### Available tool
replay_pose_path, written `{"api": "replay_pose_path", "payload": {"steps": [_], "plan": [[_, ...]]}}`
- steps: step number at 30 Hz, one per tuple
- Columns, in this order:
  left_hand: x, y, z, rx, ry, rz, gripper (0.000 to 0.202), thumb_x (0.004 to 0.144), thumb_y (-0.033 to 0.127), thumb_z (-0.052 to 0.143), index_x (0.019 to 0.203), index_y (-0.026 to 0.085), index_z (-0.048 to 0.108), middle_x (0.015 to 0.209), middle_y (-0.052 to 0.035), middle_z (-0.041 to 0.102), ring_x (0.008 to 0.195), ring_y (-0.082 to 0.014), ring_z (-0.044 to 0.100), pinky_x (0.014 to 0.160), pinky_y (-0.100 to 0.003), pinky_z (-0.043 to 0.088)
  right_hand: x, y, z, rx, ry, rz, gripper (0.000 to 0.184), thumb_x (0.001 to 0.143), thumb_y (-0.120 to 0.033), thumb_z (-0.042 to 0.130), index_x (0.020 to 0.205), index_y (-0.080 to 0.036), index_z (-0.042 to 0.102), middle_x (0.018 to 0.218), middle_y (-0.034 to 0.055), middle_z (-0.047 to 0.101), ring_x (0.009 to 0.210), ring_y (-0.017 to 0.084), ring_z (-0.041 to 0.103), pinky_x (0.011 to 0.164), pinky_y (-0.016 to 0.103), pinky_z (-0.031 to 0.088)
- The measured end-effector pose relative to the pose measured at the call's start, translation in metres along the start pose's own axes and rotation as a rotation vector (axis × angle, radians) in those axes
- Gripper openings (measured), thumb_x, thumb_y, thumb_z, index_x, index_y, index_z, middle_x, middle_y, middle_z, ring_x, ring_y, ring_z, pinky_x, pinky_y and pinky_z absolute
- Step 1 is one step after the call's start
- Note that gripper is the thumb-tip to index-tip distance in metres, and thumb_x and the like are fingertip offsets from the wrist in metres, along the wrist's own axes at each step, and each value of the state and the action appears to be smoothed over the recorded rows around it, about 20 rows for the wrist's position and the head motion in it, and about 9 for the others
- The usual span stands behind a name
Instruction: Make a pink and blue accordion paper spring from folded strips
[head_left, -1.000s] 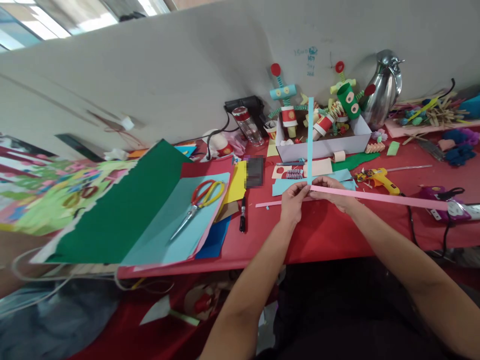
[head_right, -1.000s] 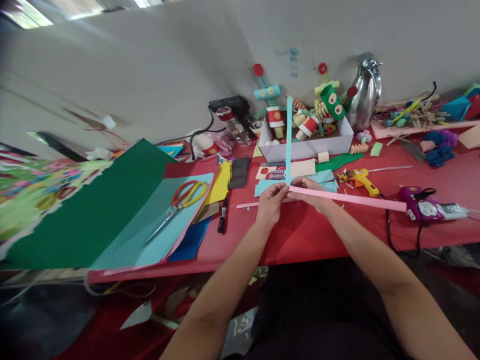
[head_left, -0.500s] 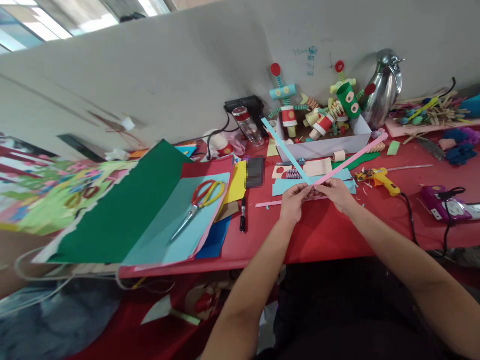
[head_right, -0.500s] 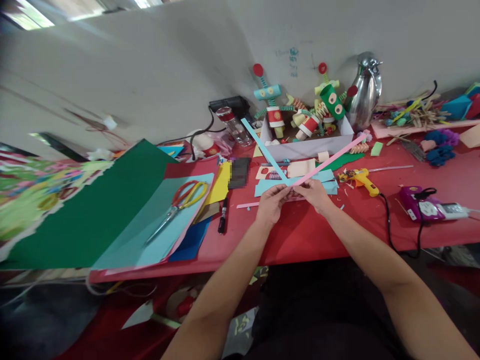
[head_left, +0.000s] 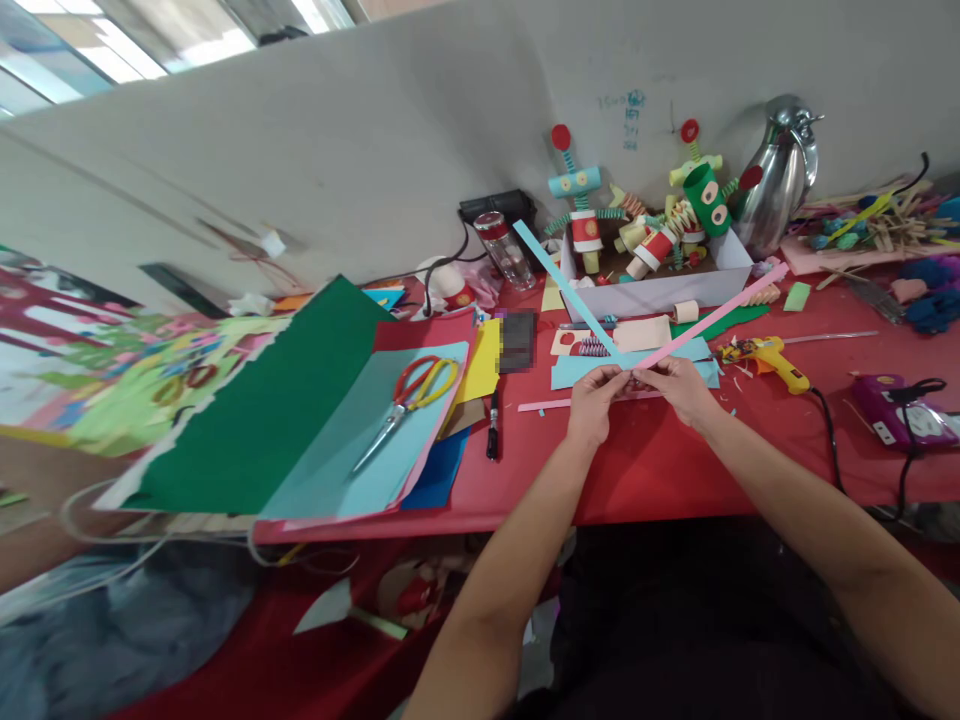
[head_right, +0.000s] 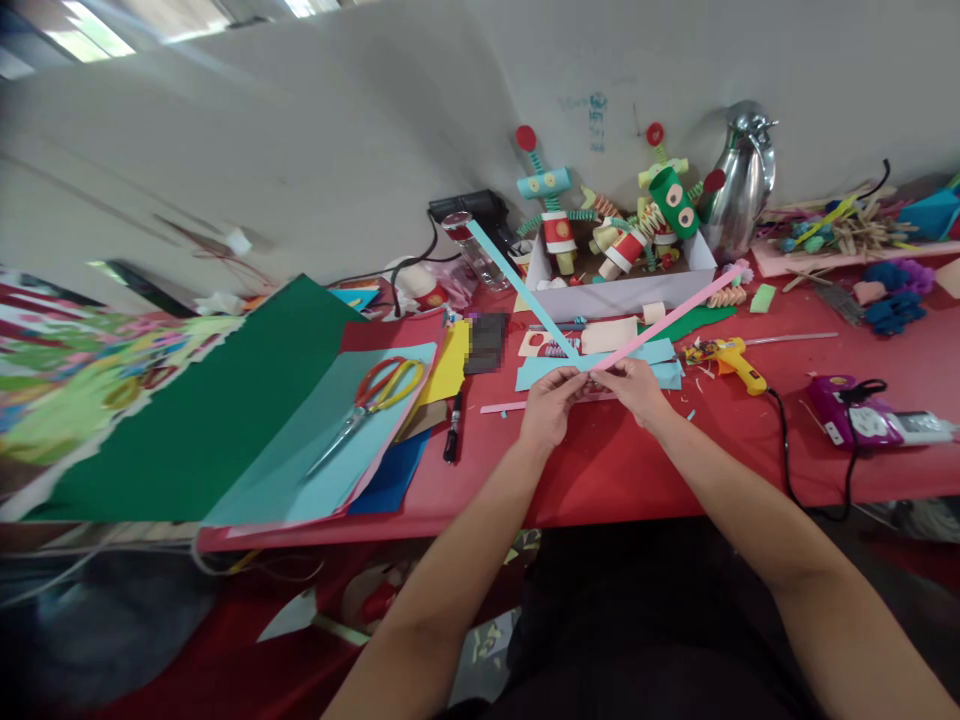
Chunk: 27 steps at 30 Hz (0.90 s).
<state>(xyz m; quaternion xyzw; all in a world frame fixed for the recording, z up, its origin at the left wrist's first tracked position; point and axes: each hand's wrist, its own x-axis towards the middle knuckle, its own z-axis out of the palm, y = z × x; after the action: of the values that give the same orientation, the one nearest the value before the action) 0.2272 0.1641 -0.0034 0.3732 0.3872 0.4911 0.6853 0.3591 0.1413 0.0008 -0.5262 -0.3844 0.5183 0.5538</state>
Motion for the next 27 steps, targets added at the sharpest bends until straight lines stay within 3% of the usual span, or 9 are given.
{"api": "replay_pose_path", "payload": {"steps": [6,11,20,27], "plan": [[0.0014,-0.0015,-0.0037,0.084,-0.013,0.018,0.027,0.053,0.03,0.083,0.06,0.017,0.061,0.056,0.0054,0.057,0.055,-0.0077,0.05,0.059,-0.023,0.04,0.0007,0.0005,-0.0011,-0.089,-0.006,-0.026,0.024,0.055,-0.039,0.076,0.067,-0.019,0.07,0.069,0.0012,0.07,0.07,0.018,0.062,0.068,0.032,0.049],[0.0039,-0.0059,-0.0039,0.069,0.057,0.071,0.028,0.052,0.029,0.084,0.059,0.017,0.06,0.054,0.0064,0.055,0.055,-0.0073,0.05,0.06,-0.022,0.041,-0.0007,0.0022,0.0016,-0.081,-0.03,-0.028,0.026,0.056,-0.043,0.077,0.064,-0.02,0.067,0.067,0.0004,0.067,0.07,0.018,0.061,0.071,0.033,0.049],[-0.0009,-0.001,0.0018,-0.032,0.029,-0.032,0.03,0.049,0.034,0.085,0.062,0.016,0.064,0.061,0.0017,0.064,0.061,-0.0116,0.061,0.067,-0.027,0.049,-0.0006,-0.0031,0.0017,0.051,-0.023,0.027,0.022,0.057,-0.04,0.077,0.058,-0.021,0.066,0.061,-0.0027,0.063,0.06,0.012,0.054,0.064,0.027,0.046],[-0.0001,-0.0036,0.0027,-0.042,0.058,-0.007,0.026,0.051,0.03,0.085,0.064,0.016,0.067,0.063,0.0023,0.067,0.062,-0.0098,0.061,0.071,-0.026,0.05,-0.0018,-0.0047,0.0028,0.052,-0.032,0.064,0.027,0.055,-0.04,0.078,0.06,-0.02,0.06,0.06,-0.0041,0.061,0.06,0.011,0.055,0.062,0.026,0.044]]}}
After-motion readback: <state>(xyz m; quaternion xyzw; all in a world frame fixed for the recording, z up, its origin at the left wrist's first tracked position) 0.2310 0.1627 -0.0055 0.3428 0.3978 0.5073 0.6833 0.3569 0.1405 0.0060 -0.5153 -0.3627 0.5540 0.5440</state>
